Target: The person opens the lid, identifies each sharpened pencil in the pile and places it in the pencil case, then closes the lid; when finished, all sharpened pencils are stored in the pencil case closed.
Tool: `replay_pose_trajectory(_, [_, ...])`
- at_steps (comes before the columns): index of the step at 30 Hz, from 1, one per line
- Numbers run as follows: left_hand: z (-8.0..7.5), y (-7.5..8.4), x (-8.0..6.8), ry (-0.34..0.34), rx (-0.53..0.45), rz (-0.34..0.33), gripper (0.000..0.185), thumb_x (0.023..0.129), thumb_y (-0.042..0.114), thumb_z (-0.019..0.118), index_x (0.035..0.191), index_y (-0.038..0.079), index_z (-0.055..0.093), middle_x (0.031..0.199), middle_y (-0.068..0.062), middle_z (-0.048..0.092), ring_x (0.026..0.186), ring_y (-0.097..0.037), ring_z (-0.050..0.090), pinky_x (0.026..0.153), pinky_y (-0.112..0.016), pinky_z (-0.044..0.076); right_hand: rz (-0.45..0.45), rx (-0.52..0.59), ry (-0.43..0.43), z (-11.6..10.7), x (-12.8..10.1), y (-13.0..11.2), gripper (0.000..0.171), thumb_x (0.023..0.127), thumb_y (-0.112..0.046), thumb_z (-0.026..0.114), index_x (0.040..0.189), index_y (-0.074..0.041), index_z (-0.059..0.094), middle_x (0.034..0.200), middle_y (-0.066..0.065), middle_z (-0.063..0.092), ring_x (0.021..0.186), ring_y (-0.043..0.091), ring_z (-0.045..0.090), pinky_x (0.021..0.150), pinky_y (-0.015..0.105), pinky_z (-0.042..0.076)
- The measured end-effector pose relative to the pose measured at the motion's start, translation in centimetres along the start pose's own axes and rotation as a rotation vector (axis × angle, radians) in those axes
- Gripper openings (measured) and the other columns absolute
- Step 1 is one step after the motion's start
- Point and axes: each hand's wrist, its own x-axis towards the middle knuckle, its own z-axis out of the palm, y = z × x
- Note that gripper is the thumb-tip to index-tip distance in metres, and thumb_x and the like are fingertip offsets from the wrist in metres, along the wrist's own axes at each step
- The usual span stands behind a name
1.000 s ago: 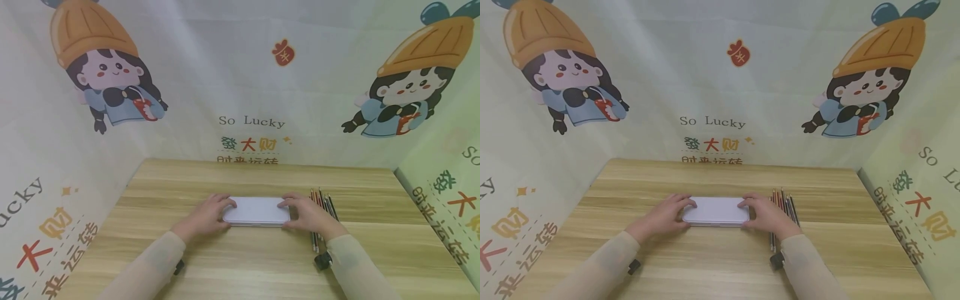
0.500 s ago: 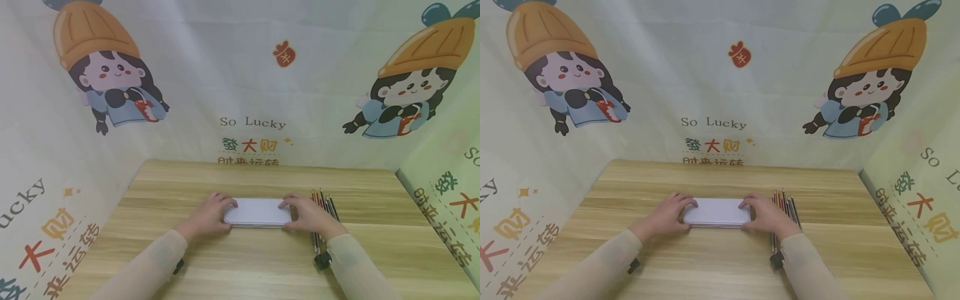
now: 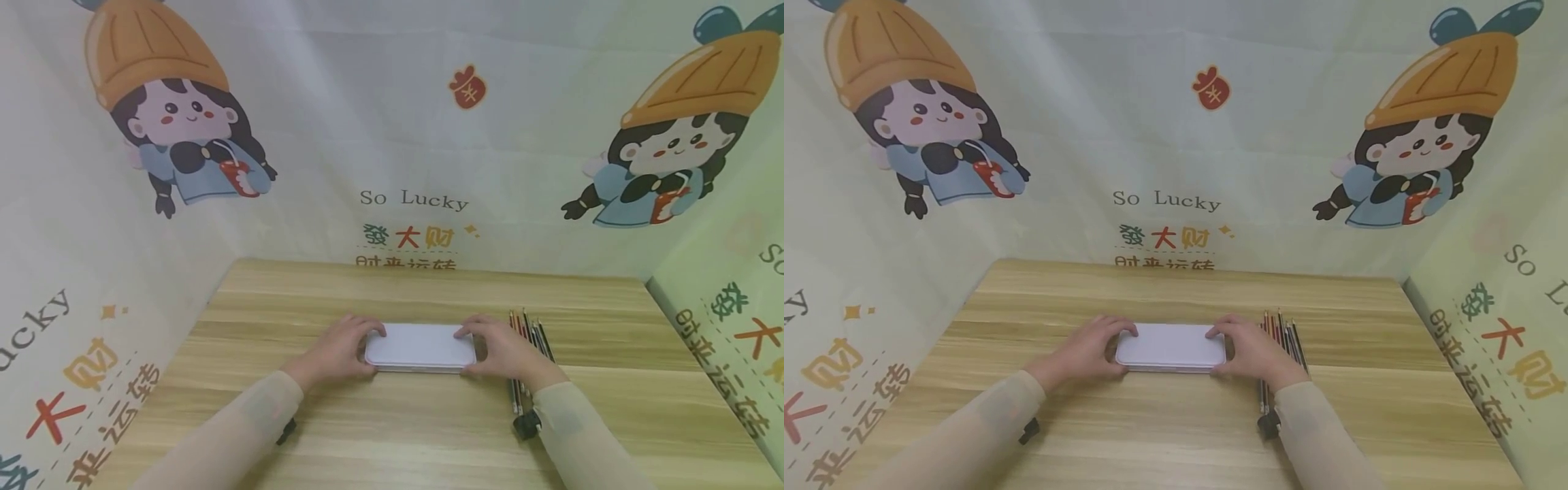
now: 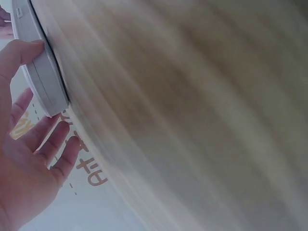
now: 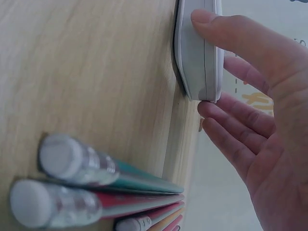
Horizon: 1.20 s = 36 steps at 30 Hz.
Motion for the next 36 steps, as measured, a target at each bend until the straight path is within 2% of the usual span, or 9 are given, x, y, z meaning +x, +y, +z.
replay_pose_trajectory(12, [-0.3, 0.0, -0.1, 0.027, -0.007, -0.017, 0.070, 0.059, 0.034, 0.085, 0.122, 0.025, 0.058, 0.132, 0.005, 0.058, 0.110, -0.013, 0.046, 0.099, -0.034, 0.042, -0.038, 0.034, 0.035, 0.1, 0.4, 0.4, 0.059, 0.060, -0.043, 0.087, 0.112, -0.023, 0.069, 0.126, 0.004, 0.061, 0.117, 0.024, 0.057, 0.102, 0.043, 0.047])
replay_pose_trajectory(20, [-0.2, 0.2, 0.3, 0.008, 0.005, -0.022, 0.071, 0.057, 0.036, 0.085, 0.121, 0.025, 0.058, 0.132, 0.005, 0.058, 0.114, -0.015, 0.047, 0.100, -0.037, 0.042, -0.015, 0.056, 0.007, -0.2, 0.3, 0.7, 0.060, 0.059, -0.045, 0.087, 0.112, -0.023, 0.070, 0.129, 0.004, 0.061, 0.122, 0.027, 0.055, 0.105, 0.046, 0.044])
replay_pose_trajectory(29, [0.0, 0.0, 0.7, 0.009, -0.002, 0.001, 0.071, 0.056, 0.032, 0.085, 0.121, 0.023, 0.058, 0.129, 0.003, 0.060, 0.117, -0.017, 0.048, 0.104, -0.036, 0.041, 0.022, 0.073, -0.027, -0.3, 0.4, 0.8, 0.059, 0.059, -0.046, 0.087, 0.112, -0.025, 0.071, 0.131, 0.006, 0.062, 0.125, 0.028, 0.054, 0.106, 0.047, 0.043])
replay_pose_trajectory(33, [0.1, -0.2, 0.7, 0.008, -0.021, -0.003, 0.071, 0.056, 0.032, 0.086, 0.121, 0.025, 0.057, 0.130, 0.004, 0.059, 0.118, -0.017, 0.048, 0.104, -0.036, 0.040, 0.013, 0.072, -0.025, -0.1, 0.5, 1.0, 0.059, 0.059, -0.049, 0.087, 0.112, -0.027, 0.071, 0.130, 0.006, 0.062, 0.125, 0.028, 0.055, 0.106, 0.048, 0.043])
replay_pose_trajectory(36, [0.1, -0.3, 0.7, 0.003, -0.026, 0.002, 0.077, 0.055, 0.029, 0.086, 0.125, 0.025, 0.055, 0.131, 0.004, 0.059, 0.118, -0.016, 0.048, 0.104, -0.036, 0.040, 0.022, 0.123, -0.015, -0.3, 0.4, 1.2, 0.054, 0.061, -0.049, 0.085, 0.110, -0.029, 0.072, 0.126, 0.002, 0.065, 0.120, 0.025, 0.058, 0.104, 0.046, 0.045])
